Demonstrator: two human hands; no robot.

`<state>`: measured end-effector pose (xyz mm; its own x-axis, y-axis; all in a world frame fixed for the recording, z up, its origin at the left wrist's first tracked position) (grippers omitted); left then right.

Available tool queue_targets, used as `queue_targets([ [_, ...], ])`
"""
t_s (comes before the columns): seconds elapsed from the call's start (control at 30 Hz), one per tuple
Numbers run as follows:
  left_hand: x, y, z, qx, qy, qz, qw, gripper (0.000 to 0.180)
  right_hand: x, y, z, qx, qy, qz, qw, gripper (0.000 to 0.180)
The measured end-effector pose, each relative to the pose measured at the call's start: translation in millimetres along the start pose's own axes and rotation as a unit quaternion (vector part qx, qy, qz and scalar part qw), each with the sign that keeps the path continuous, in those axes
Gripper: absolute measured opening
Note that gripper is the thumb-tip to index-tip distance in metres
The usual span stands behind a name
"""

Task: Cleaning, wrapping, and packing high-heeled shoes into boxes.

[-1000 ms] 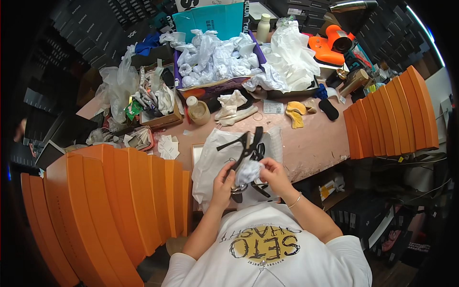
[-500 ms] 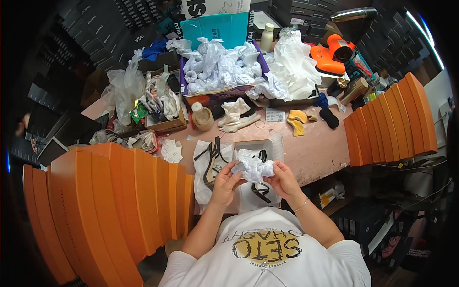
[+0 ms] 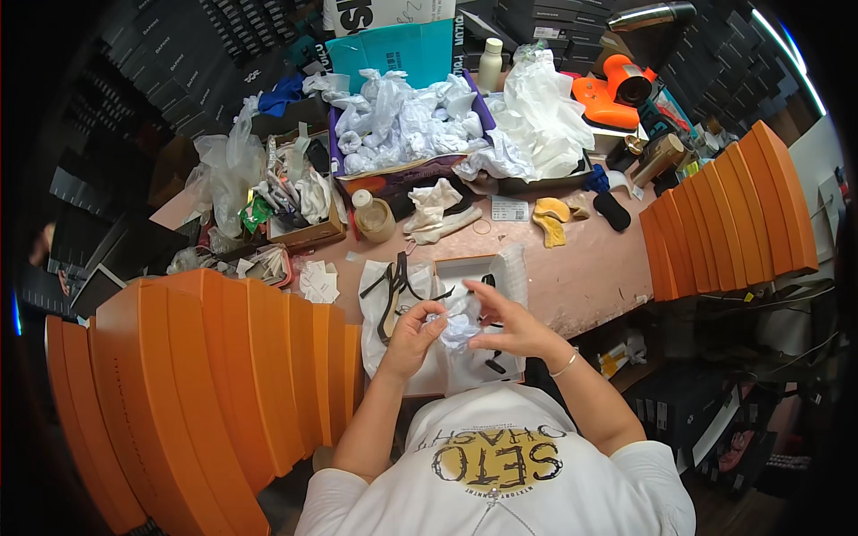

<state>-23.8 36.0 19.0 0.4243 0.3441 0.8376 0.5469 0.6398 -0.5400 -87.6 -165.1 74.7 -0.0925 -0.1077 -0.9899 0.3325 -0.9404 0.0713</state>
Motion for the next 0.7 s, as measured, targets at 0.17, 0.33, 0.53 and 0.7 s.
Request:
queue_targets([
  [0.17, 7.5, 24.6, 3.1, 0.021, -0.039, 0.248, 0.968, 0.027, 49.2, 1.6, -2.2, -0.038, -0.078, -0.131, 0.988, 0.015],
  [0.33, -10.2, 58.1, 10.0, 0.021, -0.01, 0.24, 0.971, 0.027, 56.5, 17.5, -0.9, 0.14, -0.075, -0.33, 0.93, 0.01],
  [0.53, -13.1, 71.8, 10.7, 0.132, -0.029, 0.202, 0.97, 0.018, 60.4, 37.0, 7.7, 0.177, -0.034, -0.356, 0.917, 0.012],
  [0.7, -28.0, 34.8, 31.5, 0.002, 0.154, 0.017, 0.988, 0.028, 58.5, 18.6, 7.9, 0.245, 0.024, -0.443, 0.862, 0.023],
])
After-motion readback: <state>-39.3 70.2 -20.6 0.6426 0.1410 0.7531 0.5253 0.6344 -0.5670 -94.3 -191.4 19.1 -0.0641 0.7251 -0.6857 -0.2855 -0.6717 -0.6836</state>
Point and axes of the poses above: each hand's wrist, its own z-axis away from the middle knuckle, its own y-axis out of the back of the hand, x = y × z, the point moved 1 cm from there along -z, towards the middle knuckle, and after that the axes turned 10 degrees about -x, right-handed, at the moved point
